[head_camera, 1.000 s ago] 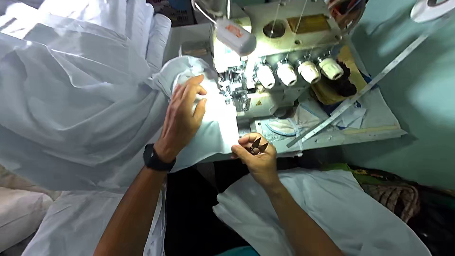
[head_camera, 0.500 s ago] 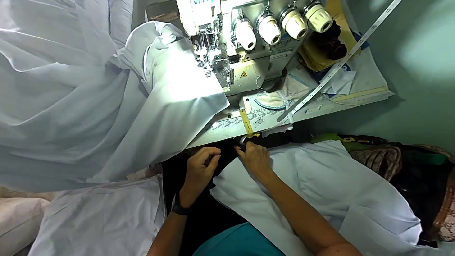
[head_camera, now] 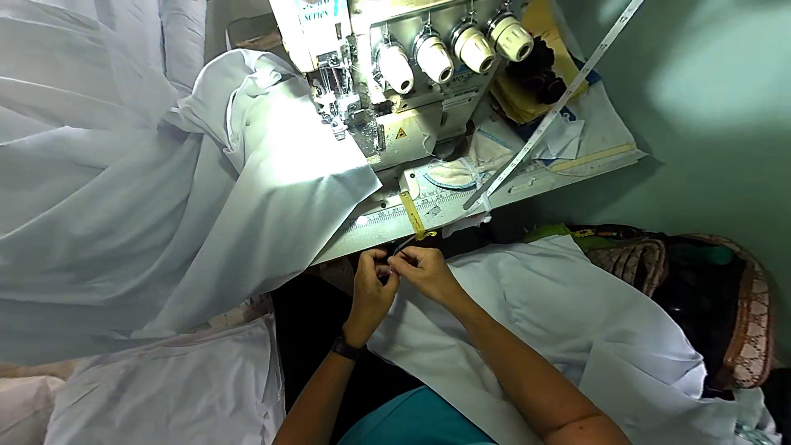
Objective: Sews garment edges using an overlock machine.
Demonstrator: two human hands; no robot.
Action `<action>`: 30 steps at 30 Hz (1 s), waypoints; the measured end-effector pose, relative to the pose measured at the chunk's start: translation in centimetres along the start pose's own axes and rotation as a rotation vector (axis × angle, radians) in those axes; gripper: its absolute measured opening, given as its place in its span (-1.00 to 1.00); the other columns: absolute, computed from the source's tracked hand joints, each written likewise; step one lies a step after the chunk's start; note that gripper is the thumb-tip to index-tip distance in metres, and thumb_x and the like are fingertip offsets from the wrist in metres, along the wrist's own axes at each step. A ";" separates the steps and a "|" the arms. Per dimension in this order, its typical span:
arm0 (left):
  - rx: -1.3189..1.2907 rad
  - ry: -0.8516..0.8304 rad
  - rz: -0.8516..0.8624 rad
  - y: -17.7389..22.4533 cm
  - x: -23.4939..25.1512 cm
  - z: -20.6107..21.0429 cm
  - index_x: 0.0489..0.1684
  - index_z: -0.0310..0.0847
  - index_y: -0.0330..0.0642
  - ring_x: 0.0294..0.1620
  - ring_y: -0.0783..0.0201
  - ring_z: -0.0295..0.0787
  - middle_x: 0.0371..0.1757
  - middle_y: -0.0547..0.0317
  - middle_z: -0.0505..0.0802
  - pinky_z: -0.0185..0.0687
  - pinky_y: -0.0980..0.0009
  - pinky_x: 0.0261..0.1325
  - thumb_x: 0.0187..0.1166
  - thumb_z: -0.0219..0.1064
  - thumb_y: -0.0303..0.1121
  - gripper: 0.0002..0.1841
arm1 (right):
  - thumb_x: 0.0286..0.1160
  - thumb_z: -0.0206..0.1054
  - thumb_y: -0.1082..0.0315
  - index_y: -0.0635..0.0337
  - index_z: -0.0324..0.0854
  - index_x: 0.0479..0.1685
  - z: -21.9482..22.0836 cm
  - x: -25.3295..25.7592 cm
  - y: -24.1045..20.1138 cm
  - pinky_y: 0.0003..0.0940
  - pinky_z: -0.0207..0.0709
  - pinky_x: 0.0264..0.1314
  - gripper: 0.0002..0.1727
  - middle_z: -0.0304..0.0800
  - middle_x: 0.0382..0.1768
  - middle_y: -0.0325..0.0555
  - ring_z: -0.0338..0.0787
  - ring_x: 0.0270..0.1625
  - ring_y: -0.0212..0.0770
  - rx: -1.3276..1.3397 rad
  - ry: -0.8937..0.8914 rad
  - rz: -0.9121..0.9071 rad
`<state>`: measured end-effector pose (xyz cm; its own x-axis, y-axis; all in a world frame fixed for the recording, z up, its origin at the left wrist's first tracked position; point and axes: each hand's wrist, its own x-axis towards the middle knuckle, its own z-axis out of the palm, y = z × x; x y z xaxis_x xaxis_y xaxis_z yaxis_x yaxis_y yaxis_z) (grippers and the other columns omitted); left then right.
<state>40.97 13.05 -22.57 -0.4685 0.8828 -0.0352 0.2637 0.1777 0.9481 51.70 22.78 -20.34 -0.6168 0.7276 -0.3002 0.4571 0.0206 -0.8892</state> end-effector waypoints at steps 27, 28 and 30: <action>-0.355 -0.344 -0.237 4.4 0.9 -13.8 -0.07 0.85 -0.29 -0.17 0.62 0.82 -0.13 0.34 0.95 0.74 0.63 0.00 0.49 0.30 -0.72 -0.75 | 0.85 -0.26 0.17 0.29 0.59 -0.03 1.2 -1.3 -2.6 -0.69 0.27 -0.52 -0.49 0.51 -0.62 -0.54 0.37 -0.61 -0.66 0.385 -0.325 0.067; -0.342 -0.359 -0.213 4.5 1.3 -13.7 -0.03 0.83 -0.32 -0.19 0.62 0.82 -0.12 0.34 0.94 0.75 0.64 -0.03 0.46 0.31 -0.74 -0.74 | 0.83 -0.21 0.21 0.24 0.55 -0.06 1.5 -1.9 -2.8 -0.71 0.26 -0.51 -0.58 0.50 -0.59 -0.53 0.38 -0.59 -0.66 0.404 -0.401 0.087; -0.293 -0.393 -0.163 4.6 2.0 -13.6 0.03 0.79 -0.35 -0.21 0.64 0.78 -0.10 0.35 0.92 0.73 0.67 -0.06 0.43 0.32 -0.75 -0.72 | 0.80 -0.07 0.28 0.13 0.52 -0.14 2.0 -2.8 -3.2 -0.77 0.29 -0.54 -0.74 0.56 -0.53 -0.49 0.44 -0.59 -0.66 0.571 -0.464 0.163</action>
<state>29.76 9.71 -14.00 -0.1165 0.9604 -0.2531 -0.0599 0.2476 0.9670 50.68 19.30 -17.33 -0.8341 0.3252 -0.4456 0.2403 -0.5128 -0.8242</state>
